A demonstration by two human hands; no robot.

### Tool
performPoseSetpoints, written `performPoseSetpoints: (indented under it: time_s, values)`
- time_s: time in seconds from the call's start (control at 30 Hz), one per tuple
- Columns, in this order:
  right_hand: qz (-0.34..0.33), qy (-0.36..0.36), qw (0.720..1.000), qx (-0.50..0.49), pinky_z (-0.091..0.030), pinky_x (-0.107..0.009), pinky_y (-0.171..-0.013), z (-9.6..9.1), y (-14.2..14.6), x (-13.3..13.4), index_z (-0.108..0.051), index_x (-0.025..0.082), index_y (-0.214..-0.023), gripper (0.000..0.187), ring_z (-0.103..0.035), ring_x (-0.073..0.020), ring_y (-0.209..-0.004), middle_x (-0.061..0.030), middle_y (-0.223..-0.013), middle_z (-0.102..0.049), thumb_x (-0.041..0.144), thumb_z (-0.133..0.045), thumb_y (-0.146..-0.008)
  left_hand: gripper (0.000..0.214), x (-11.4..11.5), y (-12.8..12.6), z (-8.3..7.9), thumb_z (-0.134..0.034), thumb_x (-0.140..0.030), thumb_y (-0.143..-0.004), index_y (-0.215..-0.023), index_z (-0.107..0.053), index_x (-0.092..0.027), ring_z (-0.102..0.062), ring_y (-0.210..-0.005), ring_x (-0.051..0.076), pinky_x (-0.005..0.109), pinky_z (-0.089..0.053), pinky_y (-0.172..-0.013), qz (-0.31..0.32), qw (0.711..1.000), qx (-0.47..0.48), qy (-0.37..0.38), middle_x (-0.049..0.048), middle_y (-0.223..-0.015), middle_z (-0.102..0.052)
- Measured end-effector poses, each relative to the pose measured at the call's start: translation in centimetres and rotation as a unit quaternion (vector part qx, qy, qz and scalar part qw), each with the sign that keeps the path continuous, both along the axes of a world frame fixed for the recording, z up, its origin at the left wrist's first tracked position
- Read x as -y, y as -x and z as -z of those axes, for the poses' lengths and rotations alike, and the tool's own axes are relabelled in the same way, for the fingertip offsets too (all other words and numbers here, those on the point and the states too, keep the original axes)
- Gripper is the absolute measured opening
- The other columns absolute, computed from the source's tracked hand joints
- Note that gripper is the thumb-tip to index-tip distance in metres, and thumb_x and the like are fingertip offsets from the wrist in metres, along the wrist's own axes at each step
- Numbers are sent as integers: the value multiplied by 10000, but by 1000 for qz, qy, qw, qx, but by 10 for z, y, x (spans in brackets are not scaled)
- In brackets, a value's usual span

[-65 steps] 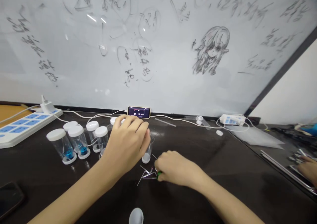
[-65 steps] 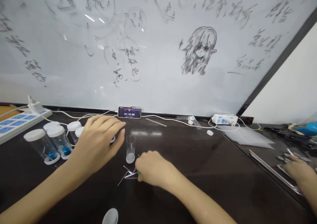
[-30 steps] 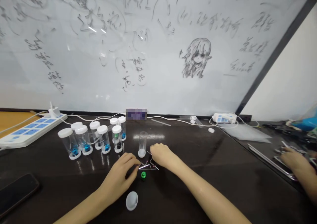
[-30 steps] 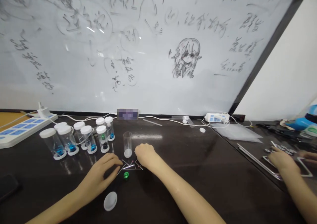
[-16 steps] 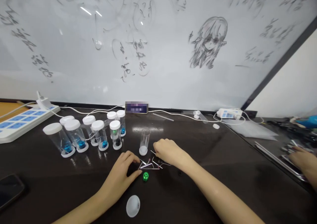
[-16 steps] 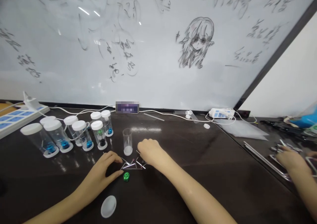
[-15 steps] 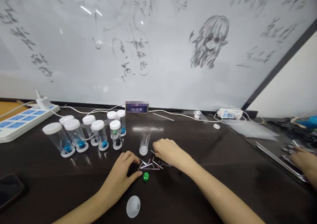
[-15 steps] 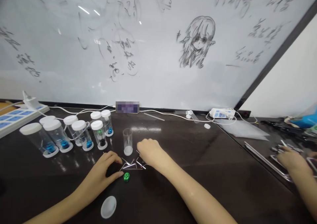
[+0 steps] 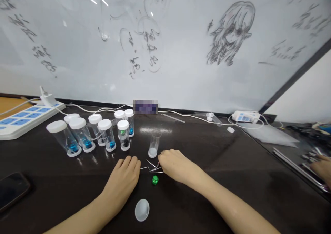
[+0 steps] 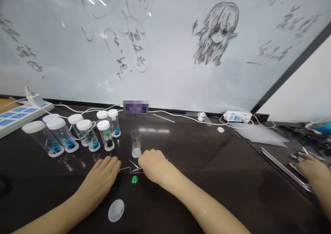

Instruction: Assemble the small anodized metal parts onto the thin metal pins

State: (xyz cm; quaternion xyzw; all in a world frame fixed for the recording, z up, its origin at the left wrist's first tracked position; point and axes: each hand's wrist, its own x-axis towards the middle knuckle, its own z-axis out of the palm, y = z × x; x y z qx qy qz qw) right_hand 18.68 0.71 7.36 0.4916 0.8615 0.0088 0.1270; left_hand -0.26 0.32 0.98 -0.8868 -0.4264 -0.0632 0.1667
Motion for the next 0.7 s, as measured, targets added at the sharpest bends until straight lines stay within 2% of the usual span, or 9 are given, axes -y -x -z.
performPoseSetpoints:
  time_s: [0.13,0.3,0.47,0.7]
  values:
    - [8,6,1000,-11,-362,-264,-539,-5,-11,-5,-625,134,-797,165,-631,-204,-661,-97,-799,-680,63,-476,-801,313,1,2,0,-363,44,-791,-892,-600,-133,-560,-757,281,399,-448,-636,-7,1000,-14,-11,94,-828,-608]
    - [26,6,996,-82,-273,-239,-488,-26,-30,-8,-588,157,-757,145,-534,-131,-560,-35,-713,-634,69,-474,-779,350,0,5,4,-344,54,-790,-969,-577,-136,-567,-753,270,401,-451,-665,13,1000,0,8,80,-832,-613]
    - [43,-22,985,-167,-321,-234,-568,-44,-46,-14,-626,179,-896,200,-535,-128,-641,-16,-736,-634,70,-498,-787,342,-2,7,7,-322,46,-802,-953,-556,-152,-562,-751,261,393,-435,-673,23,998,35,40,70,-832,-613]
    - [55,-36,978,-199,-340,-236,-596,-55,-54,-16,-667,190,-851,216,-554,-127,-678,-15,-775,-656,68,-498,-796,259,-6,8,6,-284,-31,-873,-808,-464,-206,-553,-702,223,348,-402,-639,8,981,141,132,36,-765,-578]
